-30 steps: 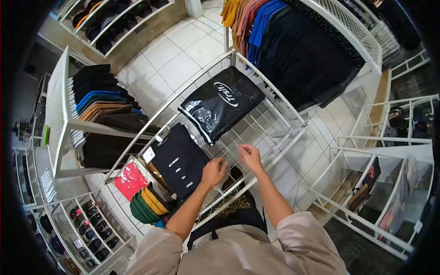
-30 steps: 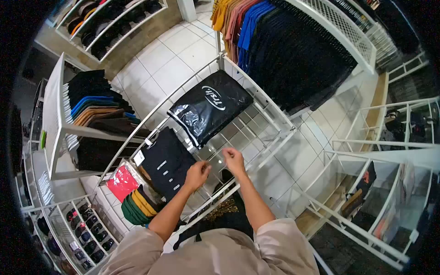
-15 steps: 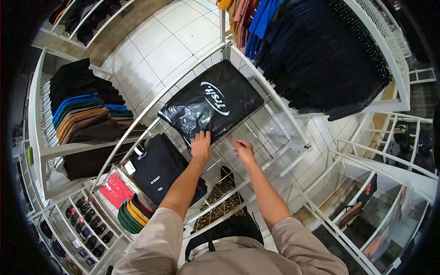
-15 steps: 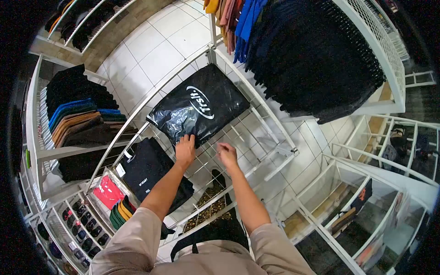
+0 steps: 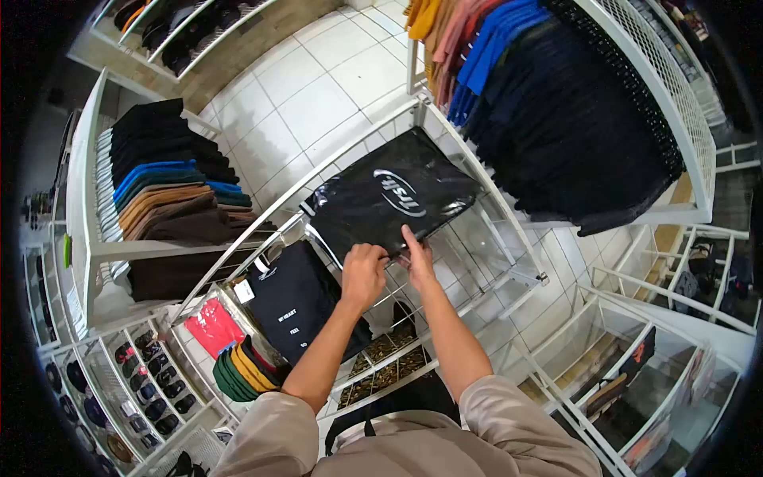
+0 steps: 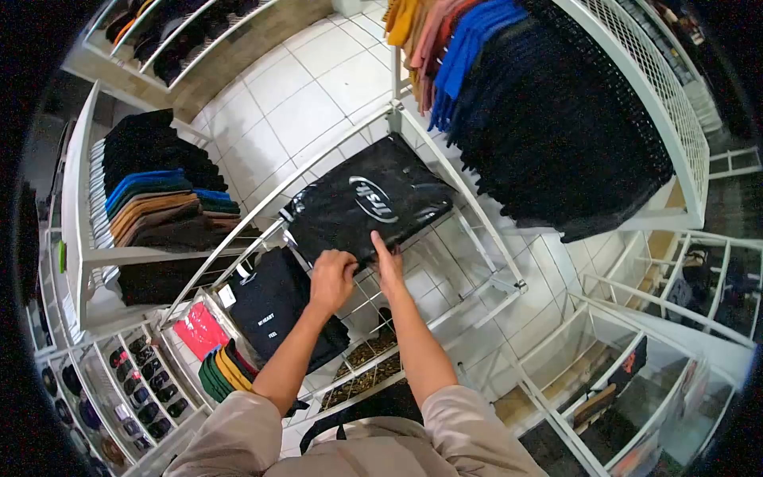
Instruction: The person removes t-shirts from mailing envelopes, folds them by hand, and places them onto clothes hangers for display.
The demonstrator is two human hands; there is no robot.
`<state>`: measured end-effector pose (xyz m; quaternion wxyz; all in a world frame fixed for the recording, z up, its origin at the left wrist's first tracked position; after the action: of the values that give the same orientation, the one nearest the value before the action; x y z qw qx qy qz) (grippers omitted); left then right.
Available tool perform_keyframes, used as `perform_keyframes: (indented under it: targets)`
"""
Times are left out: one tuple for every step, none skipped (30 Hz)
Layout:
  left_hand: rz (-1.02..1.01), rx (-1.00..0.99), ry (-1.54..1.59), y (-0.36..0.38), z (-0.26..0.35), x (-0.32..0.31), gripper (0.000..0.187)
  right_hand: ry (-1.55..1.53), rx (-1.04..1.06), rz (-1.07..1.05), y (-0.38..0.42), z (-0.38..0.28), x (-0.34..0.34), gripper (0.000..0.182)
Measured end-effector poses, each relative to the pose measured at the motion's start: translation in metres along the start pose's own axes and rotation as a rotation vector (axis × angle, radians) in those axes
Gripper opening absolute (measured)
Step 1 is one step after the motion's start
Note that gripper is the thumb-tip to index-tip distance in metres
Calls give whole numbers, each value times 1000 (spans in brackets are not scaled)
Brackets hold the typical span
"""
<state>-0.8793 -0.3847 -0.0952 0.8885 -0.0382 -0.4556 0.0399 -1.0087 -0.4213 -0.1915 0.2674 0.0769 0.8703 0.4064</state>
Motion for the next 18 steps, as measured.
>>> perform_keyframes:
  targets:
    - [-12, -5, 56, 6, 6, 4, 8, 8, -1, -17, -5, 6, -1, 69]
    - [-38, -1, 85, 13, 12, 7, 7, 77, 102, -23, -13, 7, -1, 63]
    - [-87, 13, 96, 21, 16, 11, 11, 144, 207, -29, -23, 12, 2, 56]
    - [-129, 41, 125, 29, 18, 12, 15, 378, 208, 231, -25, 13, 4, 41]
    - [-171, 71, 155, 39, 20, 14, 19, 389, 213, 211, -22, 16, 5, 41]
    - [-161, 109, 194, 50, 24, 21, 25, 509, 288, 220, -2, 7, -1, 40]
    - [-146, 146, 234, 60, 29, 32, 31, 629, 367, 227, 20, -7, -12, 39]
    - [-101, 189, 272, 71, 34, 43, 39, 792, 380, 277, 49, -21, -23, 36]
    - [-73, 239, 314, 86, 35, 50, 41, 705, 529, 231, 58, -16, -23, 38]
    - [-57, 304, 351, 102, 36, 60, 40, 798, 563, 220, 74, -17, -23, 38]
    - [-37, 363, 389, 116, 36, 69, 38, 887, 606, 208, 89, -20, -24, 39]
    - [8, 378, 408, 135, 30, 72, 36, 901, 611, 185, 107, -22, -29, 40]
    - [42, 382, 408, 151, 27, 80, 36, 917, 616, 163, 129, -23, -35, 40]
    - [61, 447, 473, 168, 23, 86, 35, 895, 655, 104, 152, -25, -43, 39]
    - [82, 517, 540, 189, 20, 95, 34, 910, 668, 72, 173, -22, -51, 39]
    - [104, 521, 544, 207, 17, 105, 31, 968, 704, 22, 193, -19, -61, 38]
    - [142, 529, 547, 227, 12, 115, 31, 1024, 737, -25, 210, -12, -68, 38]
    - [153, 581, 595, 250, 4, 123, 32, 1064, 778, -109, 214, 3, -69, 36]
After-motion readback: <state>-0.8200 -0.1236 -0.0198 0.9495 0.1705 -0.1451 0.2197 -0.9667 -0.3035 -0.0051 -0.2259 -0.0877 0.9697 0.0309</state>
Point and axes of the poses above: each hand's wrist, its own y-axis away from the middle knuckle, its own x-axis out of the back of the hand, z = x × y, the point moved 3 cm from there along -y, towards the middle knuckle
